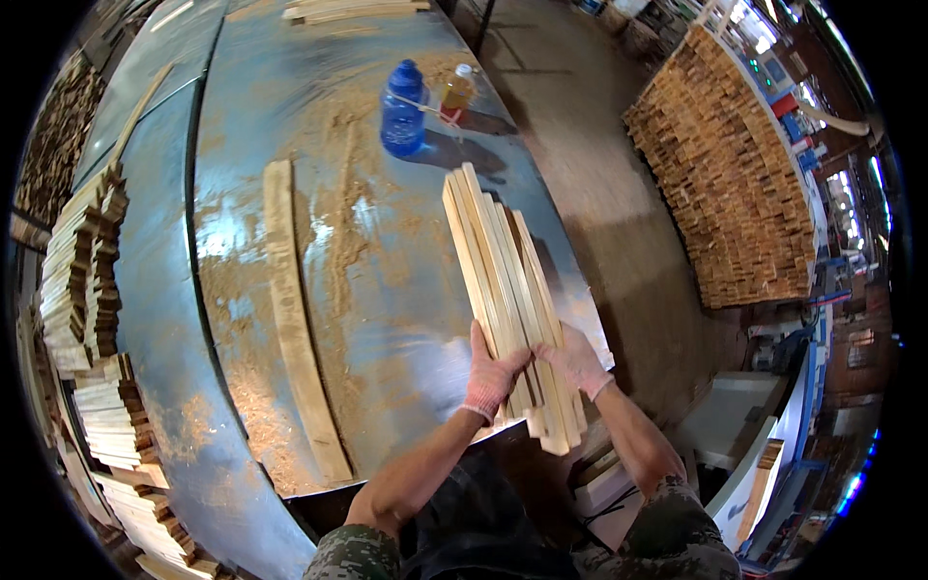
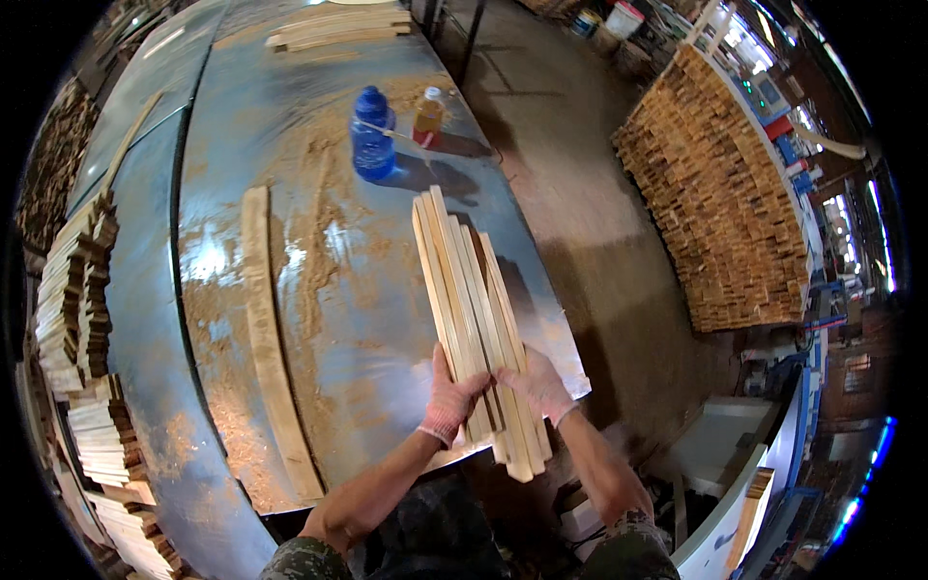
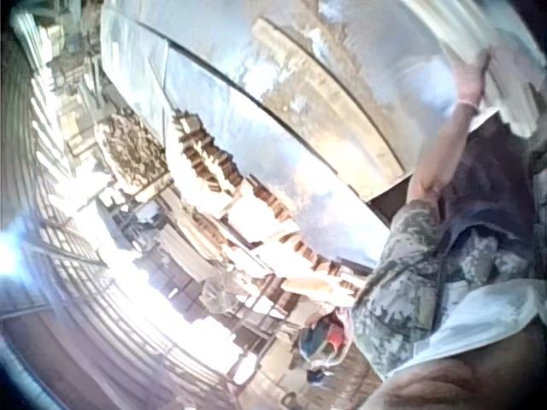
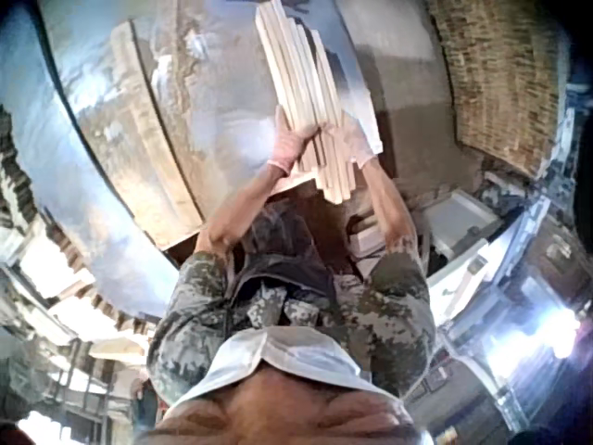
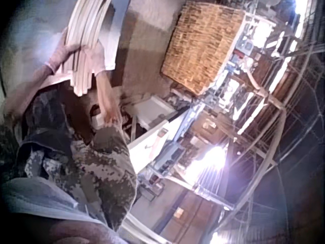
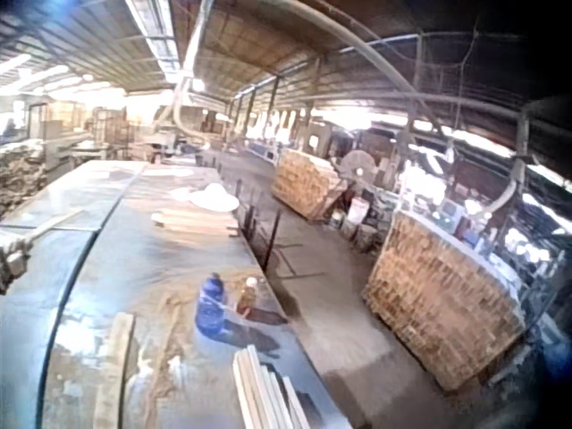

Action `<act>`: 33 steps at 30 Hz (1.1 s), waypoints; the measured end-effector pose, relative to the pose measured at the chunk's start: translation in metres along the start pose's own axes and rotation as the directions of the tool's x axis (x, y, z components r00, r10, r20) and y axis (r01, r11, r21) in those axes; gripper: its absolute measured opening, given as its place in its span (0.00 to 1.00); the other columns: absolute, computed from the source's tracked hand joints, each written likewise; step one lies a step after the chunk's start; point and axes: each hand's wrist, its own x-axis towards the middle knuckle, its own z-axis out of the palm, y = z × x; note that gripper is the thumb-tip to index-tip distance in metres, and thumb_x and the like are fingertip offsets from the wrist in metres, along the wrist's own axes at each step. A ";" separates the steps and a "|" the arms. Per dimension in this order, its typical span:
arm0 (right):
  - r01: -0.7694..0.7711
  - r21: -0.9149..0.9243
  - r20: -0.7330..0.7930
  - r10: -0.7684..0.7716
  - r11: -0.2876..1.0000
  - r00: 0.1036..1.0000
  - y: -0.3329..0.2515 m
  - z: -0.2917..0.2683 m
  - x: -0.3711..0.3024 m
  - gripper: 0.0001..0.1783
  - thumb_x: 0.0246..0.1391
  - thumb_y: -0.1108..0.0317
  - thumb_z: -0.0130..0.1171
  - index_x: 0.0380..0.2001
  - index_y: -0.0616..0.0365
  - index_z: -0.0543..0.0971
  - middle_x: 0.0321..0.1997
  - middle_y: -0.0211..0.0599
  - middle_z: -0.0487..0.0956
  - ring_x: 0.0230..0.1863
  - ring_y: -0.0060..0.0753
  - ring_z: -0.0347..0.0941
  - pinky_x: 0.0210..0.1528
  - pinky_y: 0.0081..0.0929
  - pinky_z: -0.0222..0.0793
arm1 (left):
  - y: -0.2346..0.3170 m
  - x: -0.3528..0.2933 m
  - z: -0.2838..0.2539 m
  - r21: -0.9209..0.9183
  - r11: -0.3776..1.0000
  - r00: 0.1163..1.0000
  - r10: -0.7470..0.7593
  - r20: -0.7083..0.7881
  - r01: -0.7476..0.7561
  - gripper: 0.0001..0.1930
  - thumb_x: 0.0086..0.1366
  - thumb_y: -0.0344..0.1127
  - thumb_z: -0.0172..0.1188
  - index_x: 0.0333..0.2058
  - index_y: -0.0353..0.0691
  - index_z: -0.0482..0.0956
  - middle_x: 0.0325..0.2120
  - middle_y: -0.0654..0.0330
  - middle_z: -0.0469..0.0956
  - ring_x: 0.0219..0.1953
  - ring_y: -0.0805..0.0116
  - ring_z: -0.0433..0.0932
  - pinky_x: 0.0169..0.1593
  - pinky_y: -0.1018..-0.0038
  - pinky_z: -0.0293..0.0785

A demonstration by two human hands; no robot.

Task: The person picks up stacks of light-colored wooden planks from a metal table and places them onto a conveyor belt. They repeatedly lift, turn, and align the wood pieces by hand, working alongside another person in a busy workshop environment.

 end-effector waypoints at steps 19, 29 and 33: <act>-0.094 -0.576 -0.377 -0.162 0.812 0.912 0.039 -0.018 0.150 0.43 0.77 0.44 0.48 0.79 0.66 0.57 0.79 0.64 0.65 0.79 0.63 0.62 0.79 0.44 0.59 | -0.011 0.030 -0.025 0.694 0.717 0.960 -0.145 0.242 -0.067 0.44 0.59 0.54 0.72 0.68 0.33 0.70 0.63 0.36 0.77 0.67 0.40 0.76 0.69 0.56 0.72; 0.289 -0.717 -0.027 -0.440 0.634 0.898 -0.021 0.121 0.176 0.42 0.74 0.55 0.58 0.80 0.66 0.56 0.82 0.60 0.62 0.81 0.55 0.60 0.80 0.40 0.56 | 0.050 -0.276 -0.333 -0.007 0.989 0.844 -0.128 -0.521 0.146 0.22 0.74 0.53 0.63 0.51 0.39 0.85 0.38 0.64 0.82 0.38 0.75 0.79 0.41 0.70 0.79; 0.493 -0.256 0.471 -0.339 0.831 0.815 -0.137 0.338 0.067 0.36 0.73 0.64 0.59 0.78 0.67 0.63 0.75 0.50 0.73 0.73 0.41 0.68 0.75 0.34 0.60 | -0.017 -0.414 -0.469 0.261 0.956 0.491 0.164 -0.855 0.135 0.30 0.71 0.52 0.65 0.61 0.35 0.80 0.53 0.51 0.83 0.53 0.59 0.82 0.57 0.65 0.79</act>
